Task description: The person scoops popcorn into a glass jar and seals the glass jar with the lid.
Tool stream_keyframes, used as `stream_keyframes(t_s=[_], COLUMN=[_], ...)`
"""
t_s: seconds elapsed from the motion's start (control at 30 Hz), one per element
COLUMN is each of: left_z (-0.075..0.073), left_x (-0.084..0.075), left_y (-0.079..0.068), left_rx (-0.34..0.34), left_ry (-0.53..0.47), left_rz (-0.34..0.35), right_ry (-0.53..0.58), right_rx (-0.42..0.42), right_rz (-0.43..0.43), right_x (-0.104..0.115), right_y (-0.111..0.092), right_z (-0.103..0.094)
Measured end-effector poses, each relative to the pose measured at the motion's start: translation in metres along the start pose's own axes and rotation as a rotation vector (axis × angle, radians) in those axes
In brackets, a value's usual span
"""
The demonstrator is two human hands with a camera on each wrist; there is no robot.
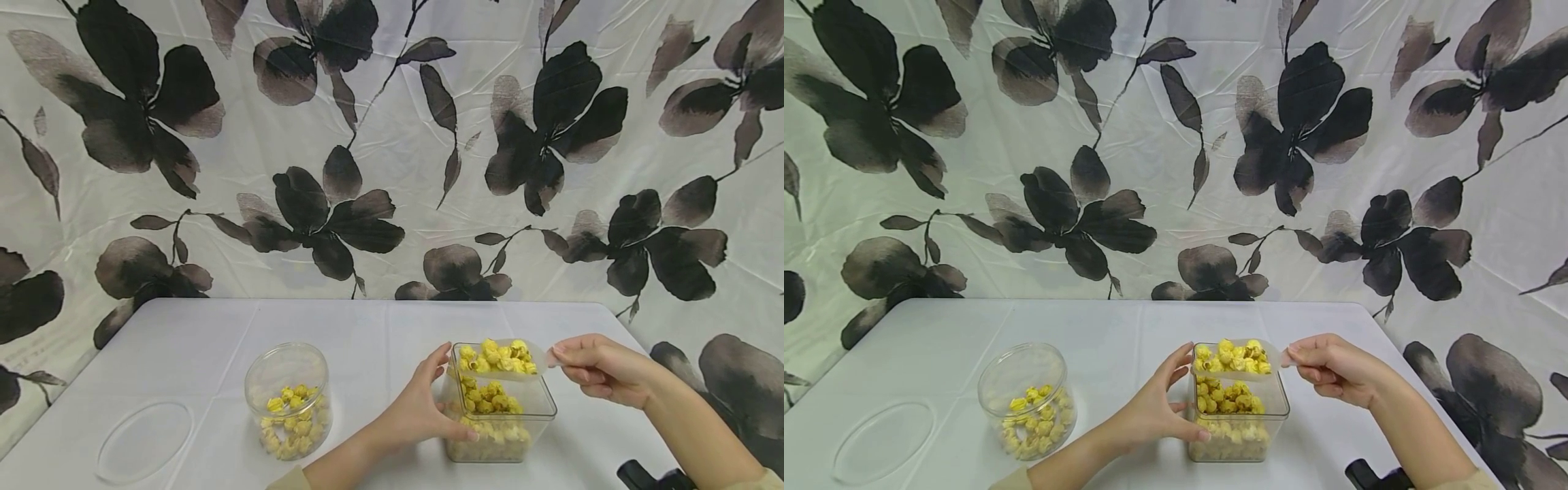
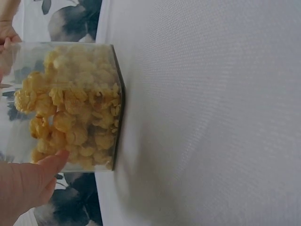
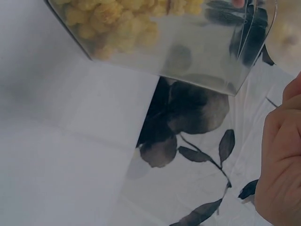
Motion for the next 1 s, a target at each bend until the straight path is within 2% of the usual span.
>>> stream_keyframes(t_s=[0.3,0.57,0.77,1.0], left_z=[-0.012,-0.032,-0.049,-0.077], left_x=[-0.008,-0.021,-0.038,-0.058], left_y=[-0.008,-0.017,-0.025,-0.044], left_rx=[-0.028,-0.065,-0.132,-0.243], left_ry=[-0.023,-0.014,-0.01,0.016], left_rz=[0.014,0.055,0.063,0.057], right_ry=[-0.011,-0.013,-0.013,-0.012], right_rx=[-0.004,-0.011,-0.027,-0.014], right_rz=[0.0,-0.011,-0.001,-0.011], right_x=[0.007,0.015,0.023,0.031], right_y=[0.004,0.011,0.015,0.022], right_z=[0.007,0.013,0.018,0.031])
Point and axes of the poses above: each hand's wrist, its own y-axis towards the middle knuckle, its own z-axis out of the palm, x = y × z, the point moved 6 cm from there along y, towards the middle knuckle, and after that the axes turned 11 degrees about -x, right-handed, at the moved point
